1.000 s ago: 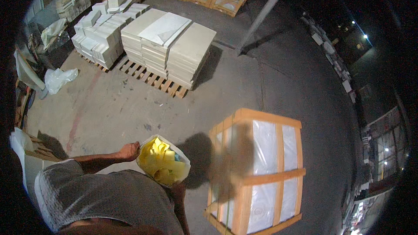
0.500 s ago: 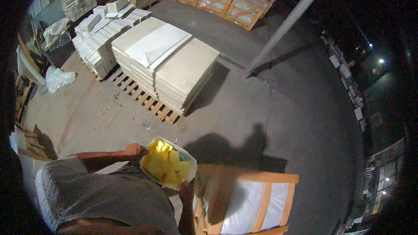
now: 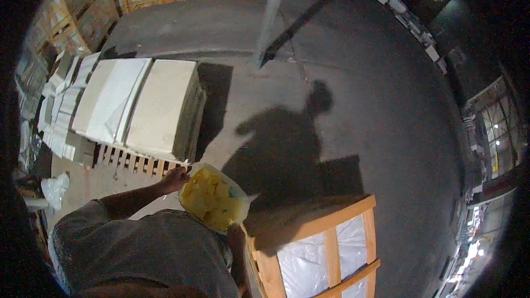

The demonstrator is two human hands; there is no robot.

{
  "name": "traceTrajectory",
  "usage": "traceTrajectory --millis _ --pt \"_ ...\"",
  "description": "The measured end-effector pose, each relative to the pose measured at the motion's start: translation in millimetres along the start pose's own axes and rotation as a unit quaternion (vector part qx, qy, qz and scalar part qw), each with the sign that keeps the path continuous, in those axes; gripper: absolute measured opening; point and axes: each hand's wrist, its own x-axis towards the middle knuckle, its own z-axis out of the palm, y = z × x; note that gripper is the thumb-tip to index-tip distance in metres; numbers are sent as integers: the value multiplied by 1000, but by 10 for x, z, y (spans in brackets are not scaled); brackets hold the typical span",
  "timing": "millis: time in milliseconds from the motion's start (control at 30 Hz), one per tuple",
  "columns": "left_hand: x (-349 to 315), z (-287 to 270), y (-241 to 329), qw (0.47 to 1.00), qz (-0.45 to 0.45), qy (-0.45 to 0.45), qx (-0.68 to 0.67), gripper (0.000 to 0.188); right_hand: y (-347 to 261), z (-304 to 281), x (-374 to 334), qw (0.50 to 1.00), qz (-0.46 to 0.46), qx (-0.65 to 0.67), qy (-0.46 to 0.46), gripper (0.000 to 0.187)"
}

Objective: The person applies small white stickers to the top of each white box on a pallet. They repeatedly reach into a container of yellow paper, retrieve a sticker, and place it on a box. The person then picks up the container and walks away from the pallet.

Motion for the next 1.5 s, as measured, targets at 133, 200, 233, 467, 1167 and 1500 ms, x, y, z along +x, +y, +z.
traceTrajectory --millis 133,200,233,467,1167,1500 --pt "1252 252 145 991 111 5 -71 26 221 -387 941 987 16 -155 -38 24" --pt "1850 288 444 995 -36 -27 -86 25 418 -624 1557 949 -13 -280 -144 22" --pt "2027 281 605 987 -19 -32 -159 27 512 -738 1796 935 -21 -301 -187 21" --pt "3365 255 1743 995 32 -11 95 22 1205 -1752 3302 941 -83 -320 -78 20" --pt "8452 414 5873 931 20 -207 -299 37 2730 -4695 7484 977 161 115 78 19" --pt "10998 1580 7000 951 63 -161 -258 39 4281 -6464 9794 986 121 112 -5 21"
